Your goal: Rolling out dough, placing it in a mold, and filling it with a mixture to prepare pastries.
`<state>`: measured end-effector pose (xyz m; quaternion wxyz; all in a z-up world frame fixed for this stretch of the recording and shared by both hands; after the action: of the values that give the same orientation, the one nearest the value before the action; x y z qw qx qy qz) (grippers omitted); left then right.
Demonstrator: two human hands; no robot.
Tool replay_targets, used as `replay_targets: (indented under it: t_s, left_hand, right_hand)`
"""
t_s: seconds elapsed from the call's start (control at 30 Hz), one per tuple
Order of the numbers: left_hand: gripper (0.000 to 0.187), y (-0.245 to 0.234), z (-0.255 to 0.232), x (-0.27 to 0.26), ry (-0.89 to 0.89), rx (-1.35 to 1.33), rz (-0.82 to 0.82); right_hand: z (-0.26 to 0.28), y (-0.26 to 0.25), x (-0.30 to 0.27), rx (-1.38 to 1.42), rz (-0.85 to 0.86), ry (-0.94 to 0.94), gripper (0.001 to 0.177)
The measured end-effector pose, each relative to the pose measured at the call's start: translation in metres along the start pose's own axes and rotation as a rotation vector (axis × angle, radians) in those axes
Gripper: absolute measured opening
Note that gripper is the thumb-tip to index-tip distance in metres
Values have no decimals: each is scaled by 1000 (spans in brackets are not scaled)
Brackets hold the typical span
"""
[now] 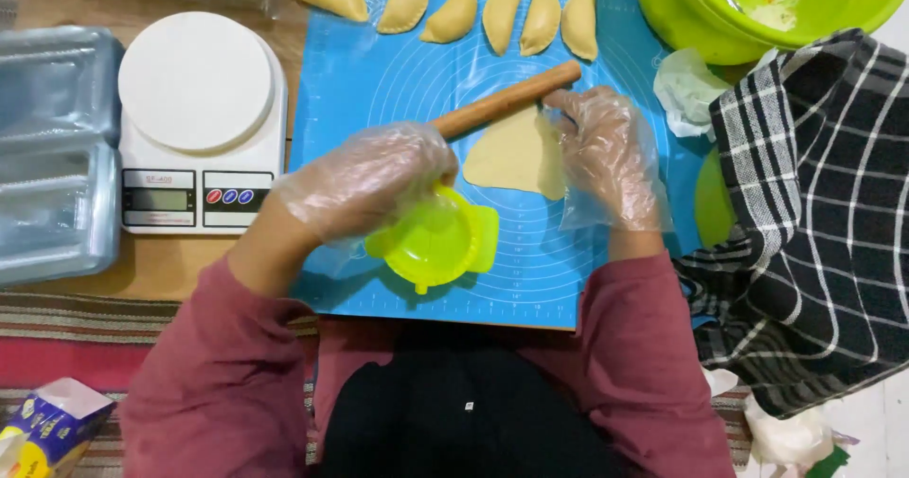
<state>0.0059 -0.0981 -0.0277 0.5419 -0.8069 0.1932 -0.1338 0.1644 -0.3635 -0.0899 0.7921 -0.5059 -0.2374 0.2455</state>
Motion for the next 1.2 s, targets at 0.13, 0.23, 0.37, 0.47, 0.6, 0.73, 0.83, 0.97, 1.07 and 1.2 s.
replay_targets:
  t_s: [0.13,0.23,0.37,0.47,0.6,0.73,0.83,0.97,1.07,1.2]
  left_hand:
    - [20,58,29,27,-21,107,-78]
    - [10,76,41,38,-66,280,-54]
    - [11,72,40,64,-196,331,-31]
    - [9,54,41,95,-187,143,-135]
    - [27,60,55,153,110,31,-267]
    - [61,88,69,182,53,-62,-171]
    - [28,87,67,194,159,-5,-189]
    - [25,60,44,181,90,-5,-113]
    - [28,60,41,181,148,83,-105]
    - [33,29,10,167,208,108,-3]
  right_hand:
    - [-1,-13,-7,4,-27,76,27]
    - [1,-18,-13,162,45,325,25]
    - [10,-17,-8,164,116,545,20]
    - [14,-17,-14,235,65,510,10]
    - [8,-16,-16,285,-57,420,17]
    - [-5,-8,-14,312,0,458,16]
    - [0,-11,-14,242,-7,286,21]
    - [34,-34,-17,308,8,343,23]
    - [34,-37,-23,361,-45,208,17]
    - [47,-55,-24,420,94,177,15]
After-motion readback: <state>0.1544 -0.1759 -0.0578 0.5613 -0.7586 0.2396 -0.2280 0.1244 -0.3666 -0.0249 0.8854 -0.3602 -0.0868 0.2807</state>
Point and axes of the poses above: each hand's wrist, its own x-axis towards the middle knuckle, its own y-axis out of the palm, z = x × y, the point moved 1 cm from there along x, towards the middle knuckle, and after that the axes turned 7 degrees about x, right-handed, at the moved point
